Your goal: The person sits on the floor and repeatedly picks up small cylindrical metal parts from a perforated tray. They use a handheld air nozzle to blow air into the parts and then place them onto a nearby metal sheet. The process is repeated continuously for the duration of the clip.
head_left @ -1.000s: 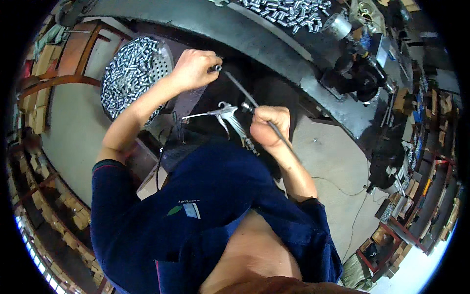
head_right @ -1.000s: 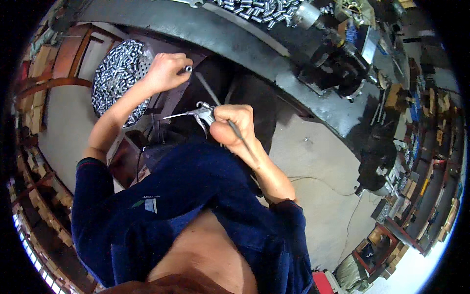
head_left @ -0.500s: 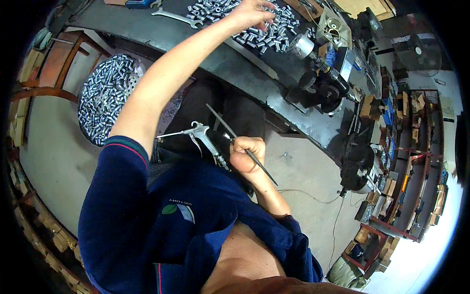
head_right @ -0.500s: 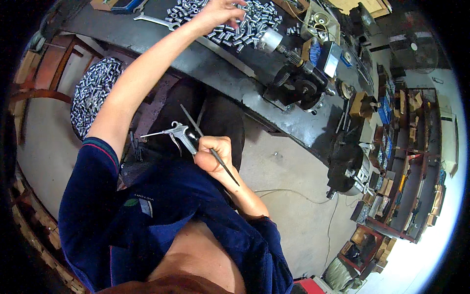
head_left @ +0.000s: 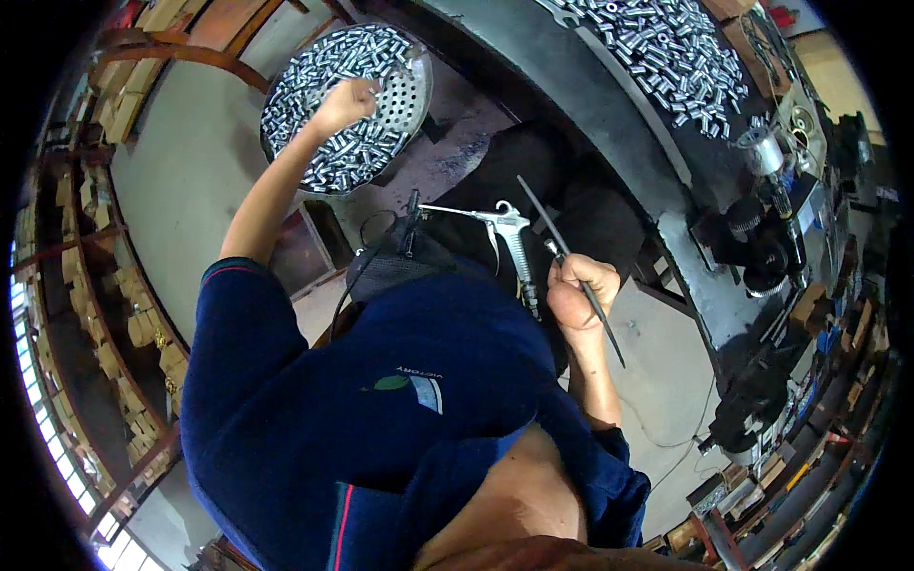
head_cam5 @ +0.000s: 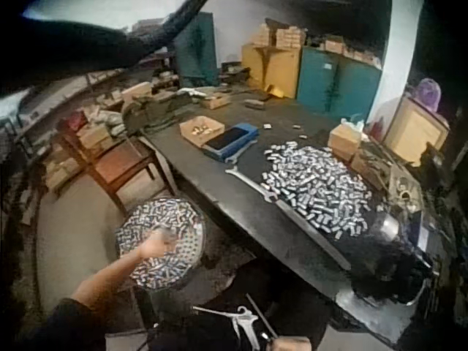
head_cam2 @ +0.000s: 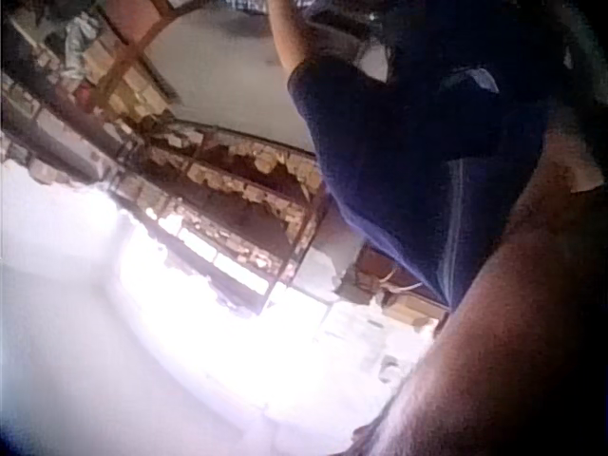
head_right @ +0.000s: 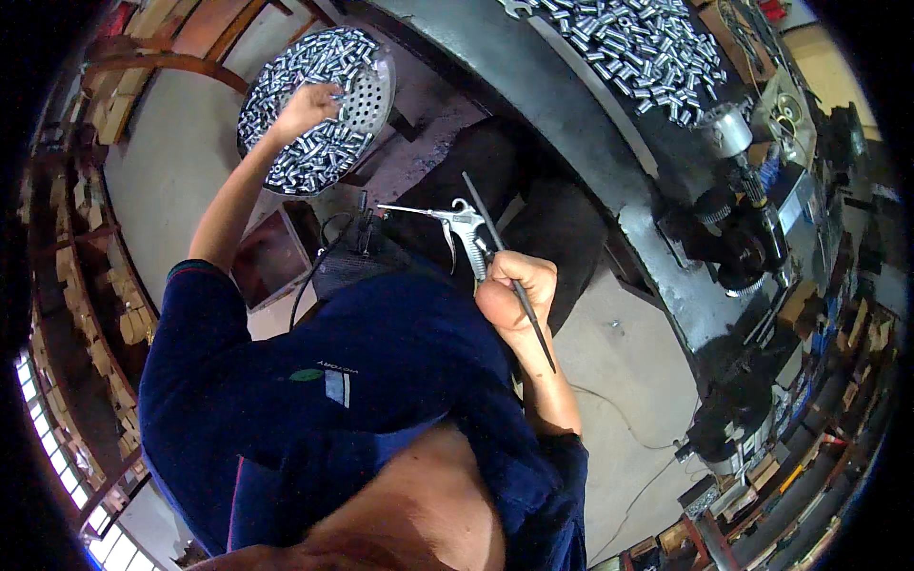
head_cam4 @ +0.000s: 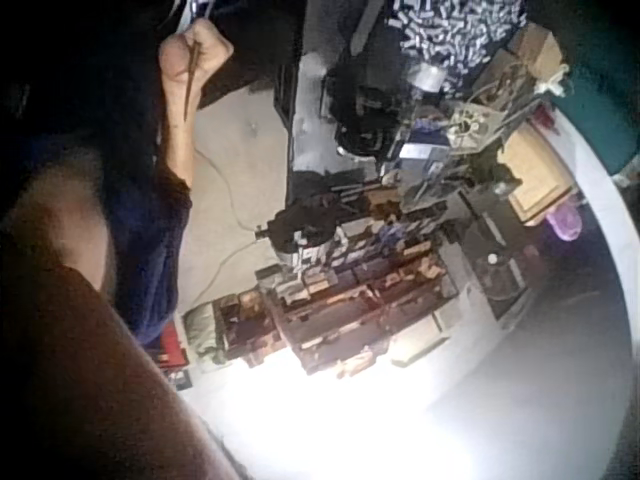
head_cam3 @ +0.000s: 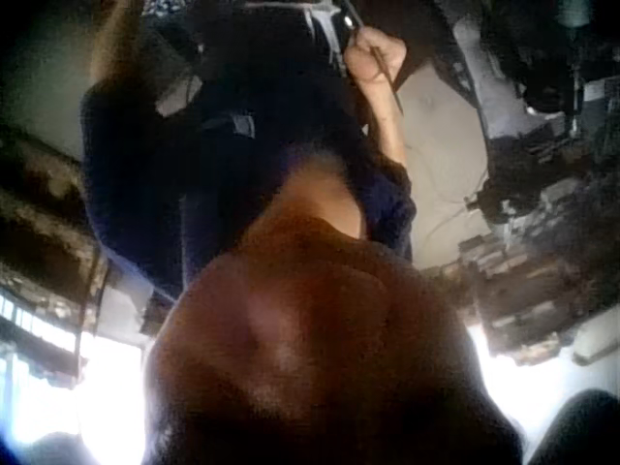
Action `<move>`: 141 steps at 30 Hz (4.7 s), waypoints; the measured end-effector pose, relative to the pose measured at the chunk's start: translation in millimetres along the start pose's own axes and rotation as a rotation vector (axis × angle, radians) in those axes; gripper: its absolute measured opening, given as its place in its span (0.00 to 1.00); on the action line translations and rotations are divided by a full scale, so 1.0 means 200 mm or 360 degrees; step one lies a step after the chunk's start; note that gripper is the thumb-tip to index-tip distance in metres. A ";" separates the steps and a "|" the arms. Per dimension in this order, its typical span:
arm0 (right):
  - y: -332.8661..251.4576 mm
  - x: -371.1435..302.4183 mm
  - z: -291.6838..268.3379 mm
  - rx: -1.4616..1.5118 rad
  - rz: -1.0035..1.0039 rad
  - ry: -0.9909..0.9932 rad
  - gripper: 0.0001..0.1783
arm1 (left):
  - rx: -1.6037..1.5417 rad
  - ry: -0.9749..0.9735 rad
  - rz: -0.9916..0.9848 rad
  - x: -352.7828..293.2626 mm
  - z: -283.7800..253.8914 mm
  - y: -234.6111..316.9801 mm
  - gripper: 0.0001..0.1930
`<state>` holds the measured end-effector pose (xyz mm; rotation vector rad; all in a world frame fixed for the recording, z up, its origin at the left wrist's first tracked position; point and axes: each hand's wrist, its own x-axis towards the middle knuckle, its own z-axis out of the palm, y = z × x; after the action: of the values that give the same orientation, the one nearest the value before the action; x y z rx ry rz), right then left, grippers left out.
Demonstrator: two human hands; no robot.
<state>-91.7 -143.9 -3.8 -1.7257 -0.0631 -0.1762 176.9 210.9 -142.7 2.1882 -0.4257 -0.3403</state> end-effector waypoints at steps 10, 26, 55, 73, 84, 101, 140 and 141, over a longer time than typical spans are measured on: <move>0.02 -0.01 0.03 -0.0082 0.0011 0.0094 0.13 | 0.1355 -0.0283 -0.0483 0.05 0.26 -0.08 0.13; 0.09 -0.05 0.03 0.0058 0.0112 0.0145 0.19 | 0.0962 -0.0424 -0.0276 0.04 0.19 -0.17 0.14; -0.01 0.14 0.07 -0.0173 -0.0082 -0.0179 0.12 | -0.1554 -0.0832 -0.0334 -0.40 0.49 1.14 0.13; 0.05 0.12 0.06 -0.0082 -0.0034 -0.0076 0.10 | -0.1146 -0.0894 0.0055 -0.33 0.51 1.19 0.11; 0.14 0.12 0.10 0.0210 0.0099 -0.0043 0.09 | -0.1240 -0.0877 0.0139 -0.34 0.53 1.20 0.10; 0.03 0.12 0.02 0.0063 0.0017 0.0039 0.15 | -0.0142 -0.0133 0.0576 -0.20 0.46 1.07 0.08; 0.01 -0.03 -0.03 0.0190 -0.0073 -0.0051 0.16 | 0.0615 -0.0119 0.1121 0.54 0.74 1.43 0.15; 0.02 -0.04 -0.04 0.0158 -0.0050 -0.0015 0.16 | 0.0657 -0.0130 0.1127 0.60 0.79 1.51 0.16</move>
<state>-100.2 -150.9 -7.4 -1.6272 -0.1044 -0.1850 169.9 -123.2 -6.9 2.2380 -1.3626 0.0602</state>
